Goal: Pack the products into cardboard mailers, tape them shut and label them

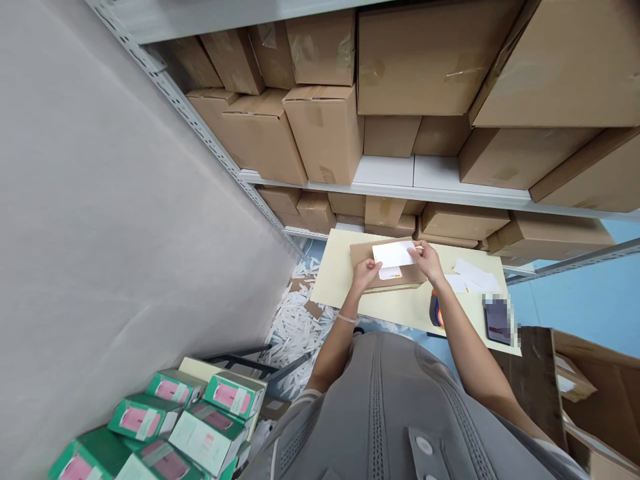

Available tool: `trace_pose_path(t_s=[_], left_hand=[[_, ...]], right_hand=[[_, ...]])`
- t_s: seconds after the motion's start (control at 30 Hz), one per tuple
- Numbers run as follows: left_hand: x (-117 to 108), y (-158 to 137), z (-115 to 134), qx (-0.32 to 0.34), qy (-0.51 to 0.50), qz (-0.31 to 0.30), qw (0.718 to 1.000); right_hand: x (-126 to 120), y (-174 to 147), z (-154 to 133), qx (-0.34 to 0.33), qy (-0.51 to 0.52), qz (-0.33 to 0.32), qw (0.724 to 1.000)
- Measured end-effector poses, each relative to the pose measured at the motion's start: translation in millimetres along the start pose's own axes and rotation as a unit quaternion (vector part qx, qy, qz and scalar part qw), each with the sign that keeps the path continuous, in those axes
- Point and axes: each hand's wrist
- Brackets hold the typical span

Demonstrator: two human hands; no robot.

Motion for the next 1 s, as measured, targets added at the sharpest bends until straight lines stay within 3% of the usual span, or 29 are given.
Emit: trace_pose_path(t_s=[0.33,1.0], left_hand=[[11,1,-20,-0.053,0.193,0.038,0.979],[22,24,-10,-0.096,0.363,0.043,0.926]], right_hand=[[28,3,41,0.098,-0.158,0.013,0.983],[48,17,58,0.064,-0.242,-0.002,0.968]])
Point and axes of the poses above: each hand's wrist, its own y-axis towards the middle knuckle, its own x-axis out of the palm, z = x × y, and after that the axes turned 7 degrees about y, right-handed
